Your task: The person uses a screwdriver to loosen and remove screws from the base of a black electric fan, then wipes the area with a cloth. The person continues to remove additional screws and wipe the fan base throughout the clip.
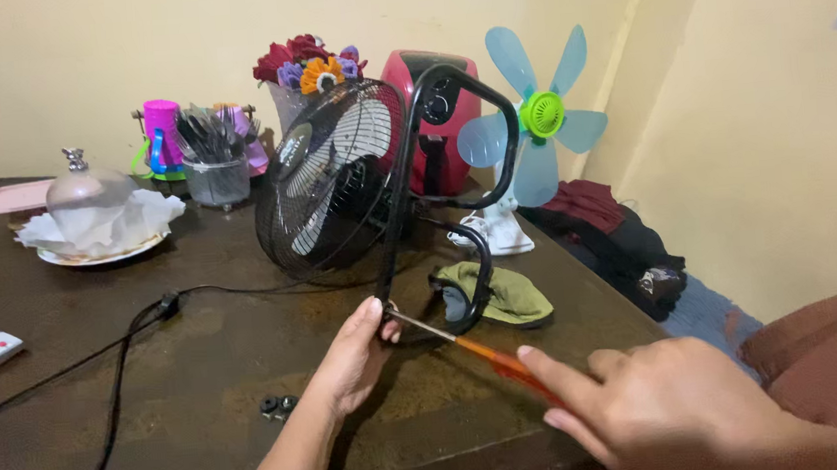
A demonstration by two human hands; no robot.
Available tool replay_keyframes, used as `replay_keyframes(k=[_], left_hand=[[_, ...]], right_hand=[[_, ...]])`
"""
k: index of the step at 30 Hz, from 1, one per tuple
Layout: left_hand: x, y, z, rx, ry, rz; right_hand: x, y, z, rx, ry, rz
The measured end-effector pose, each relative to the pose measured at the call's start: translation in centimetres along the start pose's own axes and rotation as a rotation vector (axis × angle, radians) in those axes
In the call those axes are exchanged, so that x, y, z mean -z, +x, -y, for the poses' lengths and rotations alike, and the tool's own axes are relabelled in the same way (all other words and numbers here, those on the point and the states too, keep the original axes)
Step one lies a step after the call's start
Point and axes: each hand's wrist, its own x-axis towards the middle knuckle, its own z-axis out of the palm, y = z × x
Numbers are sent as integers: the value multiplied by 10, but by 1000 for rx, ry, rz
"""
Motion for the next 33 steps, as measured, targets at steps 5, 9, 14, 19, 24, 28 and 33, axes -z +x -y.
replay_keyframes(k=[5,9,14,19,24,28,33], left_hand=[[1,4,6,-61,-12,-1],[5,8,7,-59,-21,0],[3,5,7,-55,-71,13],[5,3,-5,-26,-36,-21],[7,4,-3,-57,-69,75],[11,5,0,-50,-47,54],[15,5,-2,4,-4,-1]], right_hand=[[26,1,-2,-108,260,-25],[41,3,-16,-298,665,87],[28,-1,-17,-49,239,-47],[19,-2,-25,262,-158,-352],[19,-3,-27,365,-553,-700],[18,6,-15,155,-157,-84],[30,14,-17,-265,310,94]])
